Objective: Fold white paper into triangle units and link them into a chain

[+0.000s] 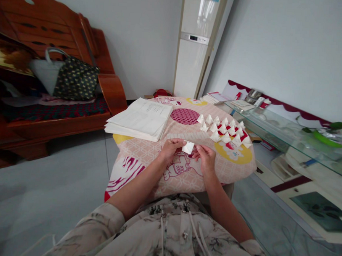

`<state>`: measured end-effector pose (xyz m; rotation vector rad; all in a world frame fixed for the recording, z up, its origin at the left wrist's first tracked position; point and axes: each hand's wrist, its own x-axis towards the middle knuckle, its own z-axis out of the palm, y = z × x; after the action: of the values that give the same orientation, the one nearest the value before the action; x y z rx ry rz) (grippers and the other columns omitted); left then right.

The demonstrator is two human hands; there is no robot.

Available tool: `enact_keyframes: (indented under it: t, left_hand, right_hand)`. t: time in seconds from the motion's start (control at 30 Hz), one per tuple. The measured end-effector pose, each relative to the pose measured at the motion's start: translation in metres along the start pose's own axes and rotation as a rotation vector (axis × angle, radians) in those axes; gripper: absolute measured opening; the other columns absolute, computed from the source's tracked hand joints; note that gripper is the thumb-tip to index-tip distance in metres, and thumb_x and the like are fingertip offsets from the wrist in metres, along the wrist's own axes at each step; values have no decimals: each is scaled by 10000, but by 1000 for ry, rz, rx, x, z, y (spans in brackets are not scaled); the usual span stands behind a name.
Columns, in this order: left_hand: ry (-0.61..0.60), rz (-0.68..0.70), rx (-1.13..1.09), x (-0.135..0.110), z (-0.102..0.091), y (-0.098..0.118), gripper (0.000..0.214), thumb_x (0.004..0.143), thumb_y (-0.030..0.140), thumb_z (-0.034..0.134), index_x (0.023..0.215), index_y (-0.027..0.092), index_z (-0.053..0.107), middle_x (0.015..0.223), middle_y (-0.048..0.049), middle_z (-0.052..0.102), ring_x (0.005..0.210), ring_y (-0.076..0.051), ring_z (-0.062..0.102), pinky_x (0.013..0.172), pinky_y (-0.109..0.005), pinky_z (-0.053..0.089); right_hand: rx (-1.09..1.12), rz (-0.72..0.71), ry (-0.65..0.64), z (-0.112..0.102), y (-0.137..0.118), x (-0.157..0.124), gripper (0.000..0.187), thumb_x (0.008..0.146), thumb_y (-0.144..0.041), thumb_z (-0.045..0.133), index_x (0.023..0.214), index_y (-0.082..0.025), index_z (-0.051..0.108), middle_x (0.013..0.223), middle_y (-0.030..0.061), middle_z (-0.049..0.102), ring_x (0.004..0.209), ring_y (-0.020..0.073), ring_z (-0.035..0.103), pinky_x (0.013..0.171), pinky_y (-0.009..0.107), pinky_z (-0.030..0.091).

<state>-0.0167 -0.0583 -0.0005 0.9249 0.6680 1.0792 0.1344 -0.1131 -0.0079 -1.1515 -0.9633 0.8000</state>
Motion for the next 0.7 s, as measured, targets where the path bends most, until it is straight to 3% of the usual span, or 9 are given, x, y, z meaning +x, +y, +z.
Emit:
enact_keyframes:
  t: [0.17, 0.27, 0.37, 0.5, 0.7]
  left_hand:
    - [-20, -53, -42, 1, 0, 0, 335, 505, 329, 916, 669, 117, 716, 616, -38, 690, 541, -121, 596, 573, -253, 474]
    - [-26, -102, -69, 1, 0, 1, 303, 490, 272, 907, 658, 109, 715, 605, -38, 684, 528, -119, 586, 556, -252, 466]
    - [-36, -142, -91, 1, 0, 2, 279, 476, 235, 893, 650, 108, 717, 607, -39, 688, 531, -122, 586, 555, -255, 470]
    - [-50, -153, -88, 1, -1, 3, 252, 488, 239, 873, 629, 112, 708, 604, -44, 688, 542, -133, 592, 570, -267, 485]
    - [-20, -77, -33, 0, 1, 2, 219, 504, 256, 842, 596, 121, 697, 581, -42, 677, 509, -126, 569, 536, -259, 454]
  right_hand:
    - [-120, -47, -68, 0, 4, 1, 269, 718, -415, 701, 800, -161, 730, 518, -23, 605, 457, 123, 520, 437, 230, 367]
    - [-183, -83, -99, -1, 4, 0, 211, 731, -381, 661, 669, -180, 674, 481, -47, 535, 444, 103, 459, 446, 228, 337]
    - [-183, -70, -171, -2, 4, -2, 280, 773, -385, 617, 569, -199, 572, 460, -45, 512, 422, 93, 430, 438, 225, 328]
    - [-78, 23, -226, 0, 2, -4, 367, 822, -502, 605, 621, -196, 584, 473, -24, 558, 390, 101, 476, 391, 216, 338]
    - [-14, 132, -233, 4, 0, -3, 490, 778, -657, 615, 690, -175, 616, 538, 46, 662, 384, 136, 573, 333, 210, 378]
